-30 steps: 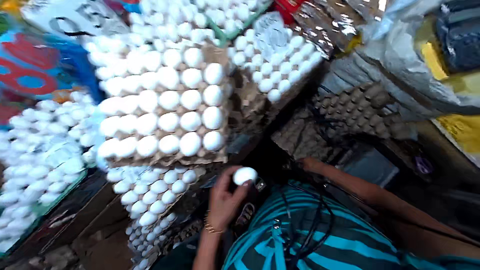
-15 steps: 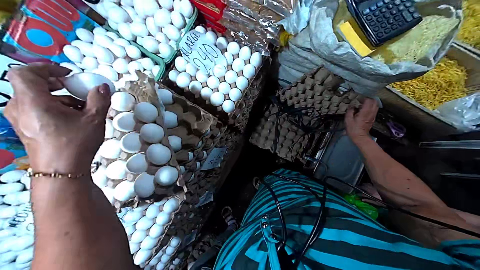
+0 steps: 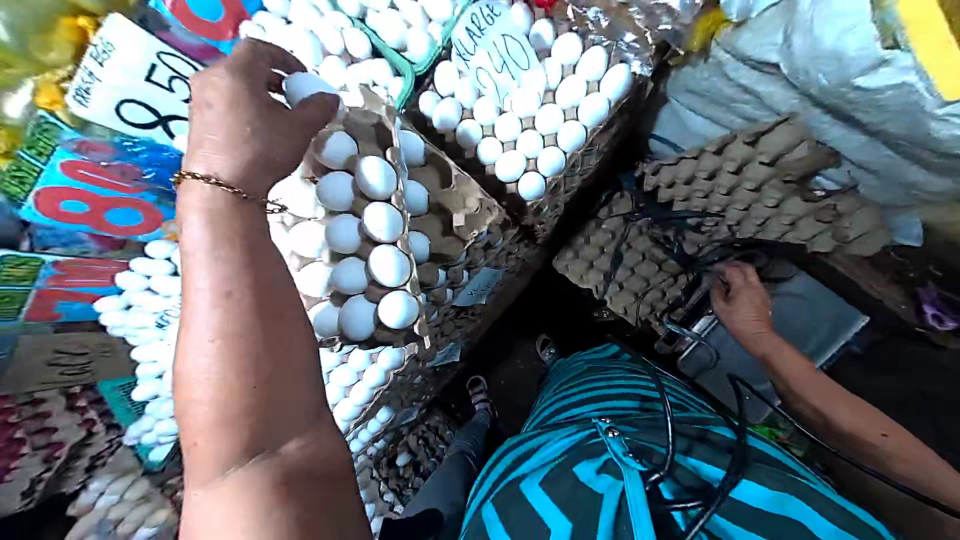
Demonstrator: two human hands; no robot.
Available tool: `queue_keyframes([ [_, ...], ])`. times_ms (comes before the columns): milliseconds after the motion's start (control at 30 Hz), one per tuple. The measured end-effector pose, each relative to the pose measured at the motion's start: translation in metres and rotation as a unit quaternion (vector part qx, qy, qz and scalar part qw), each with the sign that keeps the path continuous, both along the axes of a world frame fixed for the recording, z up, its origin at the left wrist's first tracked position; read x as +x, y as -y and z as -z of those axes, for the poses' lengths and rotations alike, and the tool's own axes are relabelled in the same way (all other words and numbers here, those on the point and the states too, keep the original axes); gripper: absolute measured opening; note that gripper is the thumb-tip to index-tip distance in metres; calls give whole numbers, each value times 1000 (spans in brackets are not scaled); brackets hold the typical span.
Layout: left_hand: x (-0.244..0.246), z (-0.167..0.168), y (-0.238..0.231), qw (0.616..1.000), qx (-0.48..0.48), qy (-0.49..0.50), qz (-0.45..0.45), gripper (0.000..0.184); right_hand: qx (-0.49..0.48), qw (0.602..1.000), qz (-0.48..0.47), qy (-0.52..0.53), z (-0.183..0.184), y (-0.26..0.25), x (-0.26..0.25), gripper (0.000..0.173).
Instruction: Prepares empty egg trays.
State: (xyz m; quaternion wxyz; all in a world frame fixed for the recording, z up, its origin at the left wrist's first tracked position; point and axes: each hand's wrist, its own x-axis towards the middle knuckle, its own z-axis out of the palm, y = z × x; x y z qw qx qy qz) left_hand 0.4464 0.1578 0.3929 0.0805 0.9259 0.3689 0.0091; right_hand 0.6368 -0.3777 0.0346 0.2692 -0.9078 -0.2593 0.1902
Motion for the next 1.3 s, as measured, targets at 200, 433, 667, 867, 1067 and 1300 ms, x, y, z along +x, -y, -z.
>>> queue_keyframes([
  [200,-3,6,21,999,-23,25,31,54,1,1000,0,3,1,-5,-2,28],
  [433,-14,35,27,994,-21,40,104,39,-40,997,-37,-52,12,-15,-22,31],
  [667,-108,17,122,942,-232,142,197,44,-169,952,-247,-62,51,-62,-51,35],
  [867,-150,113,245,743,-591,306,68,31,-164,919,-358,13,104,-146,-91,85],
  [1067,-142,249,289,702,-648,170,-240,31,-213,906,-359,61,146,-173,-72,96],
  [1300,-80,389,297,679,-679,86,-266,38,-40,965,-255,33,62,-119,-19,74],
])
